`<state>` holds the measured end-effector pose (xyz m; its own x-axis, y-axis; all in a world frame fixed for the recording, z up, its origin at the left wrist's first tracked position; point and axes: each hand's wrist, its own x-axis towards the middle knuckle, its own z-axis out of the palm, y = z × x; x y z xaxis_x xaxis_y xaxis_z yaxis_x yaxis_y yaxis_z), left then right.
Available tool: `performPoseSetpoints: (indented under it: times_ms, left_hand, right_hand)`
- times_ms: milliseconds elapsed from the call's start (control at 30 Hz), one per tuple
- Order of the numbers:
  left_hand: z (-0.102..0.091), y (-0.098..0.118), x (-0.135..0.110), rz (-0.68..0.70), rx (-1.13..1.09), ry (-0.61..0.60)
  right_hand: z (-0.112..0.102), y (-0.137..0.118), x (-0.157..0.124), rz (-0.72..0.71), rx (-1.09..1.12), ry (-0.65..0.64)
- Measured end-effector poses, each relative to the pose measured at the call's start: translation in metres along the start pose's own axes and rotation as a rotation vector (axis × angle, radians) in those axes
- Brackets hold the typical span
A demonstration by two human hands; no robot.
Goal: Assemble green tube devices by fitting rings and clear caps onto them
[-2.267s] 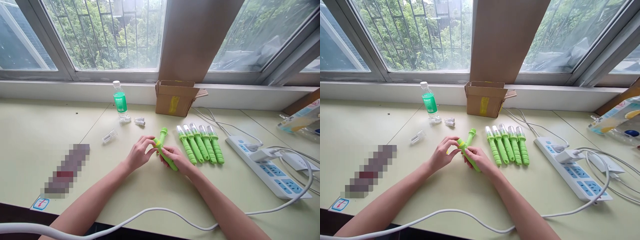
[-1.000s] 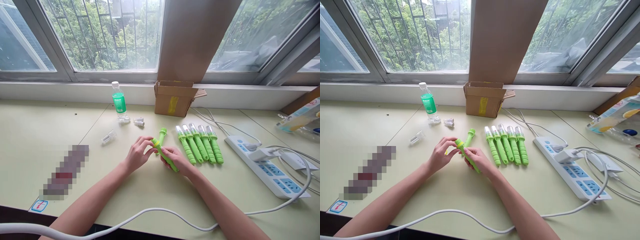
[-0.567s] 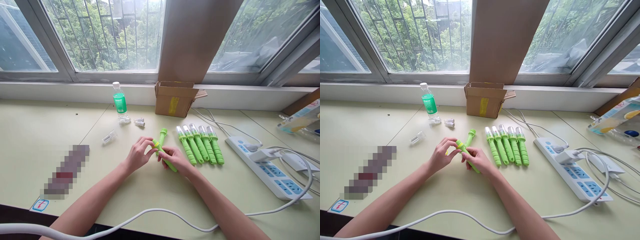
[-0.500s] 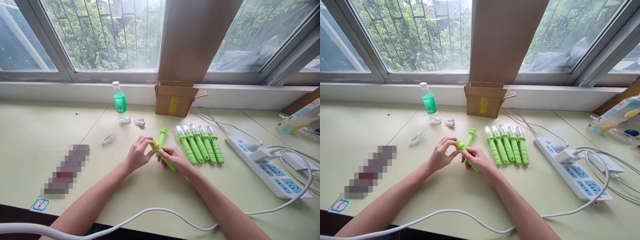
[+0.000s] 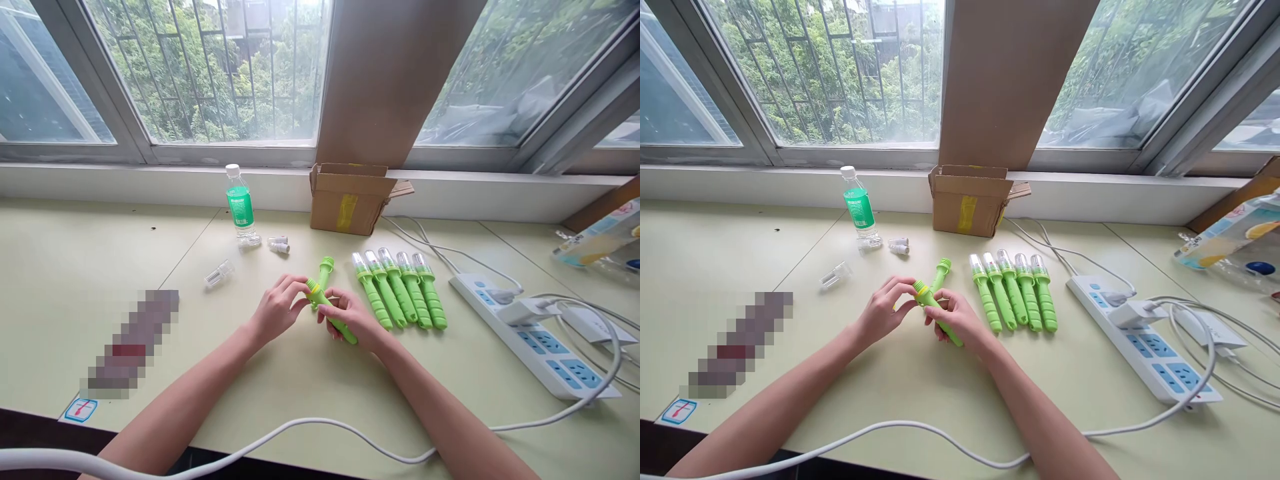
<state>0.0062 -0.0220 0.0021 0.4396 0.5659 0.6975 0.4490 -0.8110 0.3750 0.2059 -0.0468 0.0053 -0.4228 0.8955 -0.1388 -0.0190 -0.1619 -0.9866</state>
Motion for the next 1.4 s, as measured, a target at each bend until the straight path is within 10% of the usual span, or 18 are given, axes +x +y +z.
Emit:
performPoseSetpoints:
  times_ms: [1400]
  left_hand:
    - [0.0053, 0.0032, -0.0024, 0.042, 0.04, 0.034]
  right_hand:
    - [0.0002, -0.0078, -0.0031, 0.058, -0.005, -0.056]
